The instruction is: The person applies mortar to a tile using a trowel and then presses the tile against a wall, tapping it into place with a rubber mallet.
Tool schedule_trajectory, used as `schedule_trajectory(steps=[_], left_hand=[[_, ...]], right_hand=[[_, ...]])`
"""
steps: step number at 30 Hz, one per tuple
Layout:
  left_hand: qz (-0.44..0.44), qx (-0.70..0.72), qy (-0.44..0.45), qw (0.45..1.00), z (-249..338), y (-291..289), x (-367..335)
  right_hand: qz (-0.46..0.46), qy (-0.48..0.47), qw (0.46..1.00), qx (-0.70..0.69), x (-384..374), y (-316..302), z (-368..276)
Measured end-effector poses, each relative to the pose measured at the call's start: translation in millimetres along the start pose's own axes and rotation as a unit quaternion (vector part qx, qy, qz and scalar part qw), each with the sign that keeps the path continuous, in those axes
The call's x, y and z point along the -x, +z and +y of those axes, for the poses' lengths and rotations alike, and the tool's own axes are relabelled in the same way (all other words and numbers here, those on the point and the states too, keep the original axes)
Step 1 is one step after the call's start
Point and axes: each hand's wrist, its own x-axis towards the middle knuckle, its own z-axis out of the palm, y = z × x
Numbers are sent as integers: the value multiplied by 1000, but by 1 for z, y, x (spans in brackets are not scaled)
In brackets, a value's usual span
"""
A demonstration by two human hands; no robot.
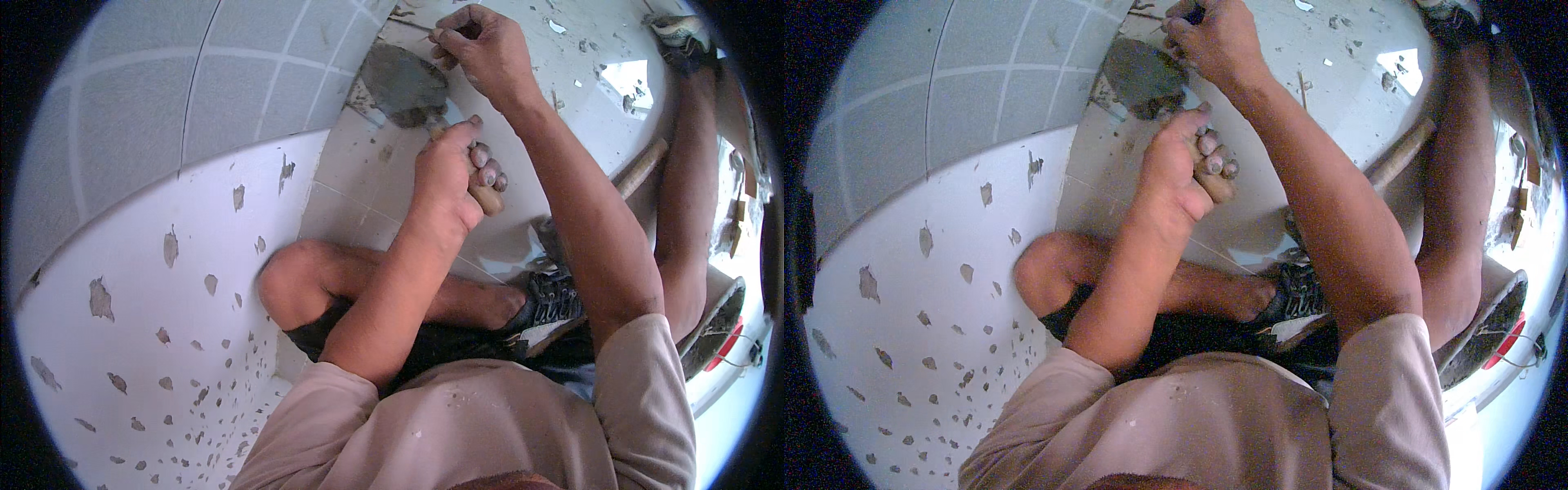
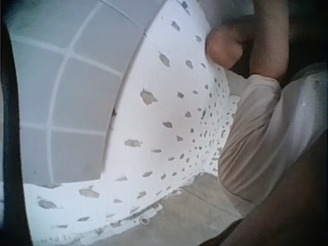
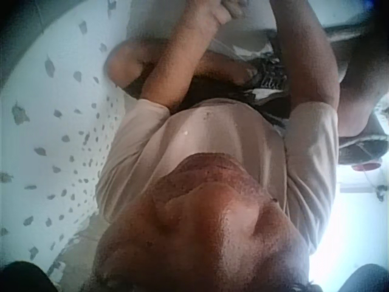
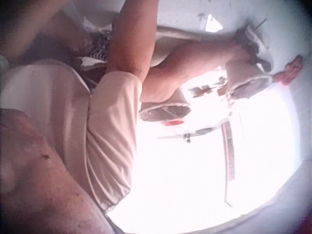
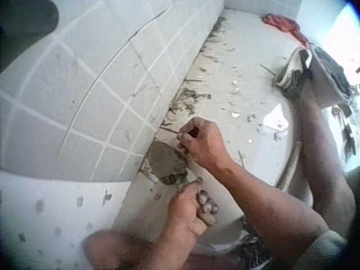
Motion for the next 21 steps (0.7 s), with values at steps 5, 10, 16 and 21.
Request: schedule_trajectory(steps=[5, 10, 16, 21], left_hand=[[-10, 17, -9, 1000, 1, -6, -1], [-24, 6, -3, 1000, -2, -7, -3], [-36, 2, 1, 999, -4, -9, -4], [-28, 11, 2, 1000, -6, -12, -7]], right_hand=[[37, -115, 987, 108, -10, 18, 1], [60, -297, 918, 254, -12, 17, 10], [51, -222, 898, 377, -8, 17, 6], [48, -204, 919, 334, -18, 28, 1]])
